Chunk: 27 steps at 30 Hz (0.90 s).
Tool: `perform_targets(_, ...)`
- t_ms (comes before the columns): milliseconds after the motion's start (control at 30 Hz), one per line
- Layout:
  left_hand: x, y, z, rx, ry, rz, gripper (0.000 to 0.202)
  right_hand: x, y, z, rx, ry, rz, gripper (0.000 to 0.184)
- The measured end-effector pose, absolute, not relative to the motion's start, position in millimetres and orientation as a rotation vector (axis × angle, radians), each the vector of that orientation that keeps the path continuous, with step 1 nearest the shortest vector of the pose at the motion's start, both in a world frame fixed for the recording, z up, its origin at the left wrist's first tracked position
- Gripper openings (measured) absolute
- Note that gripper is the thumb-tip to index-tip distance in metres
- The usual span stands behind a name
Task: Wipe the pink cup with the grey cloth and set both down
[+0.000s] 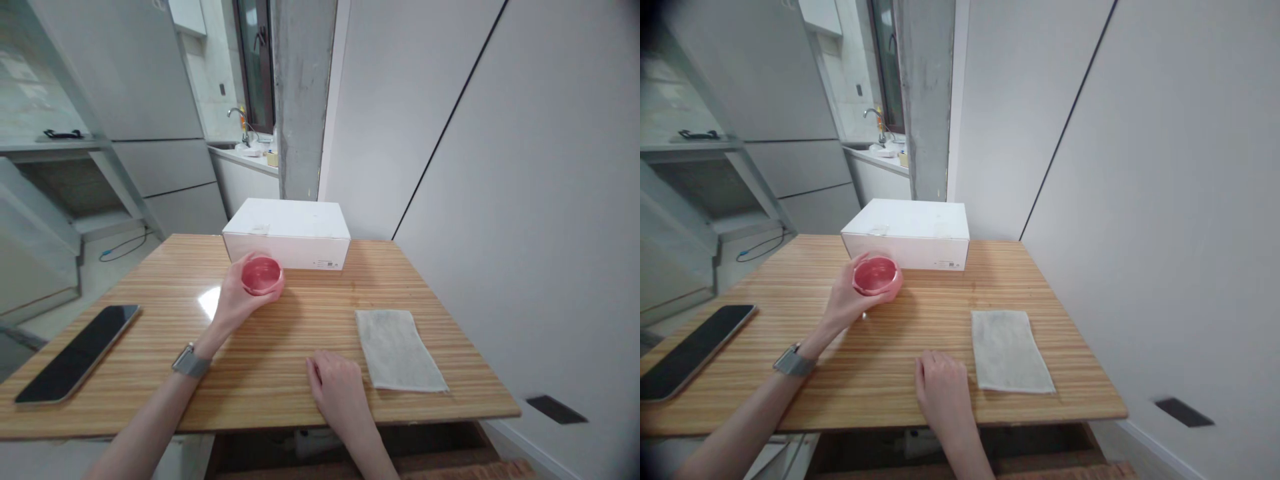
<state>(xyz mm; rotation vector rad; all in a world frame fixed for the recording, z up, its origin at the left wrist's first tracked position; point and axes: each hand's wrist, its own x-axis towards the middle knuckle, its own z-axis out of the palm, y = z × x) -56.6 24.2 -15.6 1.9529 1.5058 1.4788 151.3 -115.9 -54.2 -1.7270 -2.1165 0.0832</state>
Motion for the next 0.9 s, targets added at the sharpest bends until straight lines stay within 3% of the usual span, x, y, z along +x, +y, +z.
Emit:
perform_targets(333,-121,46,-36,1.770,1.894,1.558,0.094,151,-121,-60,-1.631,-2.035,0.011,0.025)
perform_targets(600,-122,50,-43,1.796,1.898,1.539,0.092,192,-139,-43,-1.678,-1.778,-0.379,0.019)
perform_targets(900,-124,51,-48,1.790,1.932,1.482,0.092,231,-162,-70,-1.800,-1.764,-0.413,0.036)
